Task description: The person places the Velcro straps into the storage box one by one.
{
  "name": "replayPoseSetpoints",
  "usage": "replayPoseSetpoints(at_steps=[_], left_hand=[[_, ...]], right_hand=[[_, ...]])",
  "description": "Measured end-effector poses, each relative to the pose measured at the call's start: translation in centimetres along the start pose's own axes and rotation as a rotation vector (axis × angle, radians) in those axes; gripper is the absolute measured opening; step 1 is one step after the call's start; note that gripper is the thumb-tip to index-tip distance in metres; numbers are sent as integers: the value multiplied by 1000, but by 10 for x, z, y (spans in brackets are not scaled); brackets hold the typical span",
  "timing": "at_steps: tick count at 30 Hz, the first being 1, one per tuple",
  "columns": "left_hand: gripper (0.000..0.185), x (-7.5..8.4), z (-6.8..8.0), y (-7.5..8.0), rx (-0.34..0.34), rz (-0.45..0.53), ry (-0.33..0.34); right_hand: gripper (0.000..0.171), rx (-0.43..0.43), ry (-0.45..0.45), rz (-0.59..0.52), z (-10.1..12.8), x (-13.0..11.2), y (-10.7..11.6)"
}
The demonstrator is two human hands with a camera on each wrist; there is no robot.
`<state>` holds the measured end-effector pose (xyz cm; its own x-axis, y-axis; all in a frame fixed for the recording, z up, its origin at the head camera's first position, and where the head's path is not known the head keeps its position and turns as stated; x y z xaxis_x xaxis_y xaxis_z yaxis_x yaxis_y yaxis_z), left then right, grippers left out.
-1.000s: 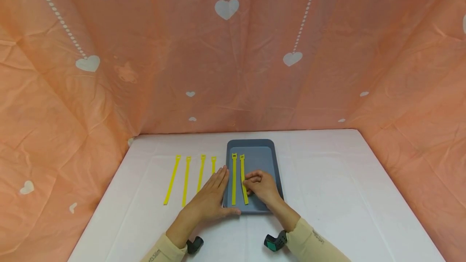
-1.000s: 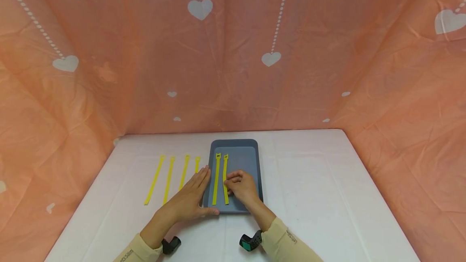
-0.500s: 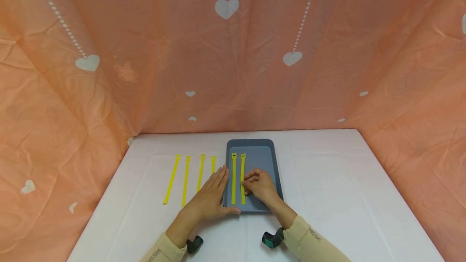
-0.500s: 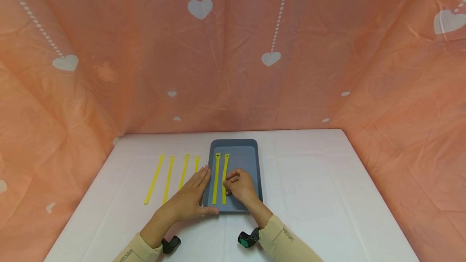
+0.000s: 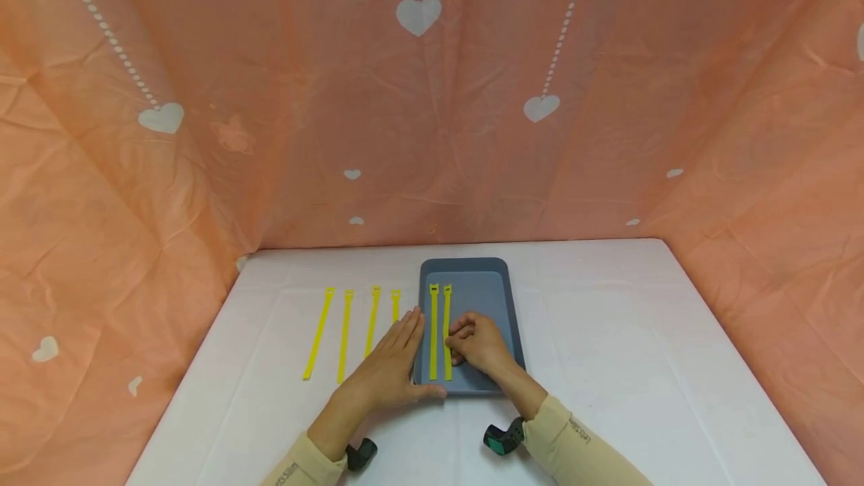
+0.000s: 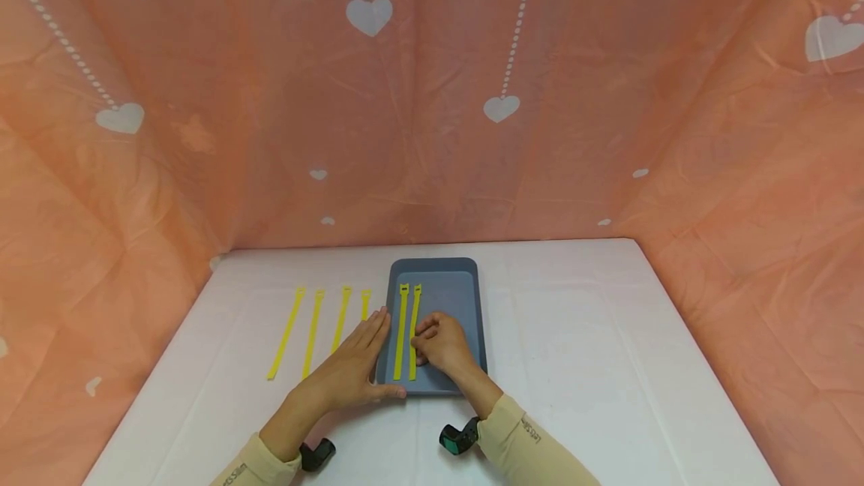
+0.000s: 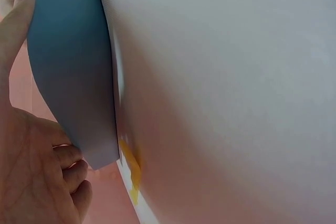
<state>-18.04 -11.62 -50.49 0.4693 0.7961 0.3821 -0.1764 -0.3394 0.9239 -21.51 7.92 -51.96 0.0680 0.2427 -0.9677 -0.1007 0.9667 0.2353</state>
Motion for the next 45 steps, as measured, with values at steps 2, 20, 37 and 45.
replayPoseSetpoints(at_steps=[2, 20, 37, 45], left_hand=[[129, 0, 0, 0, -1, 3, 2], [128, 2, 1, 2, 3, 6, 4], [128, 2, 1, 2, 0, -11, 9], [129, 2, 1, 1, -3, 1, 13]], right_hand=[[16, -12, 0, 15, -1, 0, 0], [16, -23, -17, 30, -5, 0, -1], [14, -20, 12, 28, -3, 1, 0], [13, -14, 25, -4, 1, 4, 2]])
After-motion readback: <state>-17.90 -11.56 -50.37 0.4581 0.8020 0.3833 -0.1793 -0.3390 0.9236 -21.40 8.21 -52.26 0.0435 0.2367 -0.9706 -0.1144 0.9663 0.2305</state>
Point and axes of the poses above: each hand's wrist, its own z-axis away from the middle knuckle, its own y-axis out of the back of the hand, x = y × z, the point moved 3 cm from there along -z, towards the middle knuckle, and after that the axes turned 5 degrees about x, right-handed, at the moved point
